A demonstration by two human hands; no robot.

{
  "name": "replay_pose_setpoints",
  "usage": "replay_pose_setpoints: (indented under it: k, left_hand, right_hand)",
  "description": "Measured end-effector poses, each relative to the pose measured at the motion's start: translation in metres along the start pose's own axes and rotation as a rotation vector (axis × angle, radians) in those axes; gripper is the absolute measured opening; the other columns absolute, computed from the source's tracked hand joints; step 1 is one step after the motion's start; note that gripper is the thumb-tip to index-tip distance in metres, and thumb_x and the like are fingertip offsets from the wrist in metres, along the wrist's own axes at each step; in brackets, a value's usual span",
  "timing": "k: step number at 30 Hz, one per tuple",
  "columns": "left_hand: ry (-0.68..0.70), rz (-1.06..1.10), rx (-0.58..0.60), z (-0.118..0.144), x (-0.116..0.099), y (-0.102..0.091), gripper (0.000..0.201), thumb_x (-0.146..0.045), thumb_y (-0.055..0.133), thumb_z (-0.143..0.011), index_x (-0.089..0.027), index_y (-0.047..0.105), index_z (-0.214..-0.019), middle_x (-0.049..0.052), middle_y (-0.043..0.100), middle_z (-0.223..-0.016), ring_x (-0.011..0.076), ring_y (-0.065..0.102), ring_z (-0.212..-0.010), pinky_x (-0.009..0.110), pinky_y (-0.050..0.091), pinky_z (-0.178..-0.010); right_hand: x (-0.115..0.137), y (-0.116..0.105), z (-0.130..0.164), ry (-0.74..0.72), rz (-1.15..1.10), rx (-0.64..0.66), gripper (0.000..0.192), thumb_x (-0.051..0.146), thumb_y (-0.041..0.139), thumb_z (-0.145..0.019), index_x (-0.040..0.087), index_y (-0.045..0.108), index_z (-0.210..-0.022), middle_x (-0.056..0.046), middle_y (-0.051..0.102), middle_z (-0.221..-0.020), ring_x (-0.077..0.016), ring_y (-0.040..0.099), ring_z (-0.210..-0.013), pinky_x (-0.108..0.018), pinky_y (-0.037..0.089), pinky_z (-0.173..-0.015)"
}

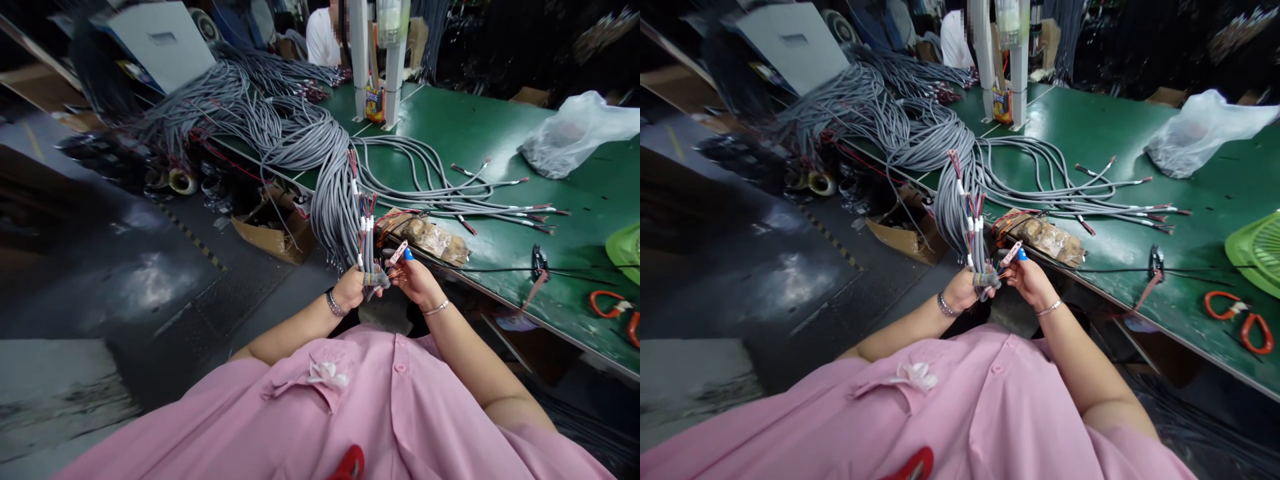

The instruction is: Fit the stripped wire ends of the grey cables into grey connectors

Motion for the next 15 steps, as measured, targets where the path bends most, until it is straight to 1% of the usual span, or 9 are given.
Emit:
replay_pose_setpoints:
  k: [2, 4, 6, 7, 8, 10, 13, 15]
  left_hand:
    - [-0.017, 0.008, 0.017, -0.005, 0.0, 0.0, 0.026, -0.027, 0.081, -0.054, -0.011, 0.064, -0.066, 0.005, 0.066, -0.059, 0.0127, 0.057, -0.043, 0.024, 0.043, -0.045]
    - [-0.03, 0.001, 0.034, -0.009, 0.001, 0.0, 0.026, -0.028, 0.08, -0.056, -0.011, 0.064, -0.066, 0.005, 0.065, -0.059, 0.0122, 0.057, -0.044, 0.024, 0.043, -0.046]
    - [-0.036, 0.006, 0.046, -0.012, 0.001, 0.0, 0.025, -0.027, 0.08, -0.057, -0.011, 0.064, -0.066, 0.005, 0.065, -0.059, 0.0119, 0.057, -0.044, 0.024, 0.044, -0.046]
    - [-0.037, 0.012, 0.049, -0.013, 0.0, 0.0, 0.025, -0.027, 0.08, -0.057, -0.011, 0.063, -0.066, 0.005, 0.065, -0.059, 0.0118, 0.056, -0.044, 0.024, 0.044, -0.047]
    - [-0.036, 0.02, 0.049, -0.014, 0.0, 0.001, 0.025, -0.027, 0.08, -0.056, -0.011, 0.063, -0.066, 0.005, 0.065, -0.058, 0.0116, 0.056, -0.044, 0.024, 0.045, -0.046]
    - [-0.039, 0.03, 0.043, -0.015, -0.001, 0.003, 0.025, -0.027, 0.08, -0.056, -0.01, 0.063, -0.064, 0.005, 0.065, -0.058, 0.0113, 0.055, -0.043, 0.024, 0.044, -0.045]
    - [-0.042, 0.04, 0.03, -0.016, -0.001, 0.006, 0.026, -0.026, 0.08, -0.054, -0.01, 0.063, -0.064, 0.005, 0.065, -0.057, 0.0109, 0.055, -0.042, 0.023, 0.045, -0.045]
    - [-0.046, 0.028, 0.027, -0.016, 0.0, 0.007, 0.026, -0.027, 0.08, -0.053, -0.01, 0.063, -0.064, 0.005, 0.065, -0.058, 0.0108, 0.056, -0.042, 0.023, 0.045, -0.045]
  right_hand:
    - [0.004, 0.004, 0.0, -0.11, 0.047, -0.042, 0.041, 0.059, 0.067, -0.072, 0.019, 0.064, -0.079, -0.001, 0.063, -0.07, -0.0092, 0.046, -0.049, -0.022, 0.035, -0.045]
    - [0.008, 0.005, 0.002, -0.263, 0.121, -0.145, 0.039, 0.058, 0.067, -0.073, 0.019, 0.063, -0.075, 0.001, 0.058, -0.061, -0.0084, 0.04, -0.047, -0.023, 0.03, -0.044]
    - [0.011, 0.005, 0.004, -0.383, 0.199, -0.252, 0.041, 0.061, 0.063, -0.075, 0.019, 0.062, -0.072, 0.002, 0.056, -0.058, -0.0085, 0.039, -0.047, -0.024, 0.03, -0.045]
    - [0.012, 0.005, 0.004, -0.414, 0.22, -0.283, 0.044, 0.063, 0.06, -0.076, 0.019, 0.062, -0.071, 0.002, 0.056, -0.058, -0.0089, 0.04, -0.047, -0.024, 0.031, -0.046]
    - [0.011, 0.006, 0.003, -0.419, 0.222, -0.291, 0.047, 0.066, 0.057, -0.076, 0.02, 0.062, -0.07, 0.001, 0.057, -0.059, -0.0096, 0.042, -0.048, -0.025, 0.033, -0.047]
    - [0.009, 0.009, -0.001, -0.362, 0.178, -0.242, 0.052, 0.071, 0.054, -0.075, 0.02, 0.062, -0.072, -0.001, 0.06, -0.061, -0.0122, 0.048, -0.052, -0.026, 0.038, -0.05]
    - [0.006, 0.015, -0.007, -0.237, 0.065, -0.144, 0.054, 0.074, 0.058, -0.07, 0.02, 0.064, -0.078, -0.004, 0.064, -0.066, -0.0178, 0.057, -0.06, -0.03, 0.045, -0.052]
    - [0.006, 0.017, -0.009, -0.198, -0.01, -0.134, 0.054, 0.073, 0.061, -0.068, 0.02, 0.064, -0.08, -0.005, 0.066, -0.068, -0.0195, 0.06, -0.062, -0.031, 0.047, -0.053]
Point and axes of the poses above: each hand's wrist, its own z-axis away from the middle knuckle, its own y-axis out of the palm, x = y × z, the point moved 4 cm from there along -z, towards the middle knuckle
